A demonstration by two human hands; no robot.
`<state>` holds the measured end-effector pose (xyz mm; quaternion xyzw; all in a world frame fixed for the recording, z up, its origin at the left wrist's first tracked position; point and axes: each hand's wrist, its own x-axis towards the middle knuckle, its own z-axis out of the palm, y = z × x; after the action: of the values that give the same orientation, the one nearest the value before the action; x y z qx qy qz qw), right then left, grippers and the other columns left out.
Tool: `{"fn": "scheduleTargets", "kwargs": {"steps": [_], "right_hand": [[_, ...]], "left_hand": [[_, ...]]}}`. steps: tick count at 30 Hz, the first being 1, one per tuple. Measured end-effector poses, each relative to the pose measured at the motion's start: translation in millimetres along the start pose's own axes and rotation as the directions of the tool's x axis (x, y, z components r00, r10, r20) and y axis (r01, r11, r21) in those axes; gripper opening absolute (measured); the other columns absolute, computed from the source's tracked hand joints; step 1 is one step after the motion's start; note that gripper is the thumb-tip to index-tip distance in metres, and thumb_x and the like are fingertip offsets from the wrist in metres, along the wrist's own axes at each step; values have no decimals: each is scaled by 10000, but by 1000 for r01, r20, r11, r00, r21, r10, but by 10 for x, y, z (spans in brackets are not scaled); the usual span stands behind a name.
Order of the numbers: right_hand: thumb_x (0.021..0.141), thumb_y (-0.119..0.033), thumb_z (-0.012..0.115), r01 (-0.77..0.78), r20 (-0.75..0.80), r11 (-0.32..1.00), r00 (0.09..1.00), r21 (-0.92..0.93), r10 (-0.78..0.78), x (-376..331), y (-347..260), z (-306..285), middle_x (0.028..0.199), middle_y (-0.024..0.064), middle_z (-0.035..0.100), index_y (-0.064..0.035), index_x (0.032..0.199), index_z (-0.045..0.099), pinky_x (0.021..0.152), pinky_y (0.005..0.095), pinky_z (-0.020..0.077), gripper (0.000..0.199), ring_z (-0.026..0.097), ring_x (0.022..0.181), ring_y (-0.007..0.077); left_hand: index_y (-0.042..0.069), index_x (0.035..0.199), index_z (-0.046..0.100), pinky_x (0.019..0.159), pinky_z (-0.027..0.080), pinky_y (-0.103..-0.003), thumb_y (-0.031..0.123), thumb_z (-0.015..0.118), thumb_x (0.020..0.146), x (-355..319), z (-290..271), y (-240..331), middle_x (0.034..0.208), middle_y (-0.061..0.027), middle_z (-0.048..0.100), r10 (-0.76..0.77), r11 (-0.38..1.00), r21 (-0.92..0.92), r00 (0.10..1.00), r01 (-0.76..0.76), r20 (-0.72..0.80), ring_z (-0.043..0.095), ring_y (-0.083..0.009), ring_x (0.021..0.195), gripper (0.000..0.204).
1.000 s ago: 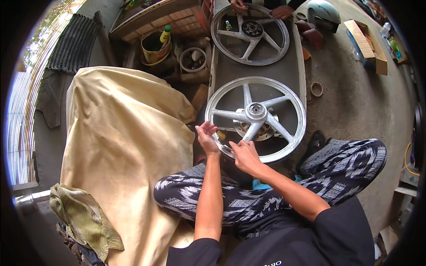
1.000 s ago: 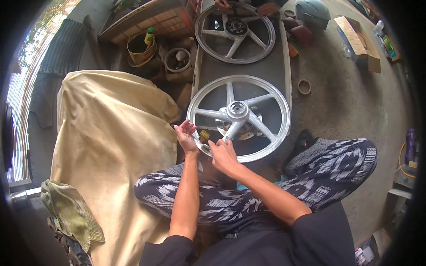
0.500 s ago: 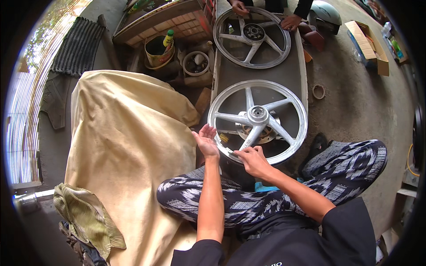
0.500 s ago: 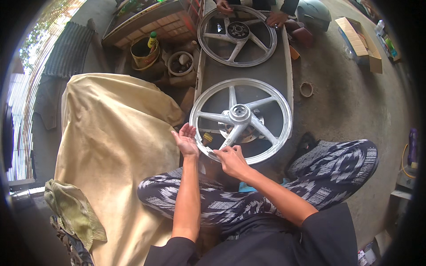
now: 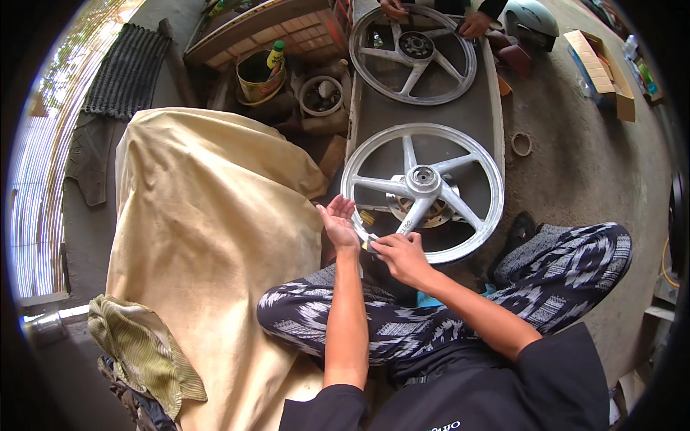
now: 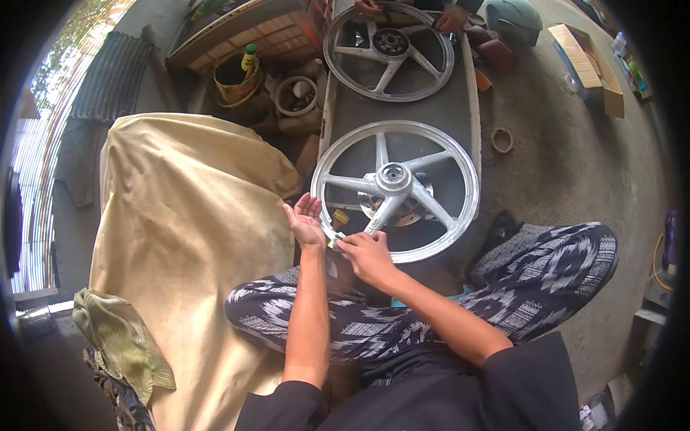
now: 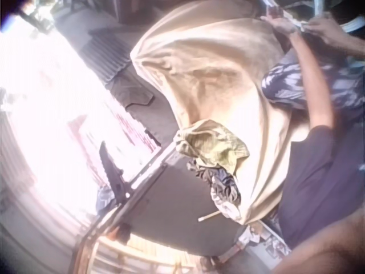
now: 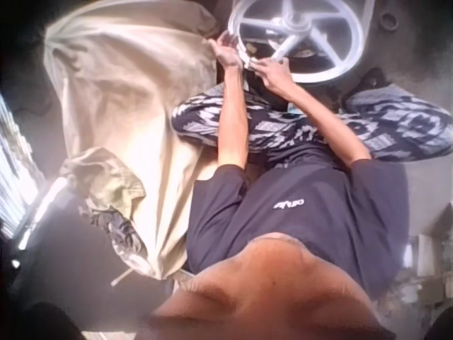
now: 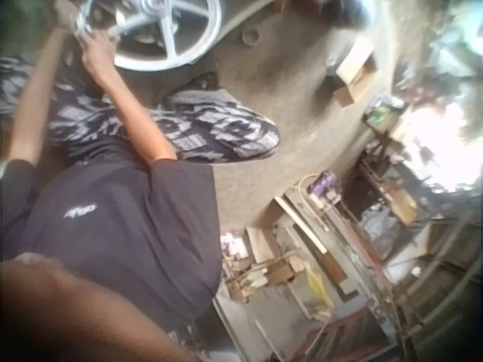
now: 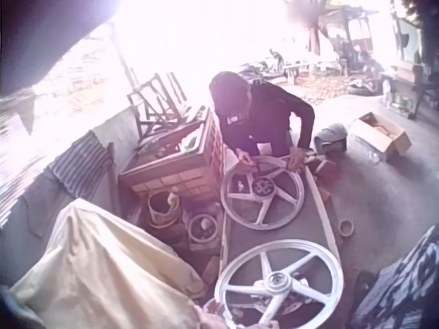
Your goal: The person wipes a motorcycle wheel with a cloth and sands the surface using a small block. They then spin the wheel to check for debris and continue sanding and wiping different sections of the rim.
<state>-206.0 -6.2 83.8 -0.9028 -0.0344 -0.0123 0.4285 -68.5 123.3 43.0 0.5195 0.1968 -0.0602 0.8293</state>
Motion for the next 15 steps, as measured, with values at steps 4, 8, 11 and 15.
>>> {"fn": "scheduleTargets", "kwargs": {"steps": [4, 8, 11, 15], "right_hand": [[887, -166, 643, -20, -27, 999, 999, 36, 21, 16, -20, 34, 1097, -2, 678, -122, 1133, 701, 914, 432, 332, 257, 581, 1064, 171], [889, -207, 651, -23, 38, 1000, 999, 7, 23, -85, -49, -152, 1079, 1, 687, -128, 1113, 718, 923, 437, 326, 247, 571, 1073, 180], [904, -237, 632, -38, 15, 999, 999, -15, 38, 23, -66, -63, 1096, 0, 680, -132, 1125, 711, 926, 448, 332, 257, 566, 1081, 192], [911, -255, 622, -38, 16, 997, 999, -59, 39, 101, -82, -6, 1113, 14, 664, -134, 1157, 694, 939, 463, 337, 284, 566, 1076, 202]], "left_hand": [[-39, 1186, 559, 954, 464, -355, 628, 314, 1005, -5, -9, -6, 1055, -132, 615, -14, 1000, 13, 1000, 14, 2, 595, -236, 986, 733], [-35, 1191, 560, 956, 461, -356, 630, 311, 1003, 24, -100, 62, 1072, -136, 614, -14, 1000, -10, 1000, 15, 18, 592, -241, 1008, 734], [-29, 1198, 563, 949, 465, -352, 616, 331, 1004, 23, -34, 31, 1075, -133, 617, -44, 996, -70, 998, 46, 35, 594, -241, 1024, 713], [7, 1201, 594, 865, 500, -334, 482, 459, 1013, -1, -35, 48, 1057, -102, 644, 125, 957, 278, 983, -85, -131, 623, -214, 972, 528]]}}
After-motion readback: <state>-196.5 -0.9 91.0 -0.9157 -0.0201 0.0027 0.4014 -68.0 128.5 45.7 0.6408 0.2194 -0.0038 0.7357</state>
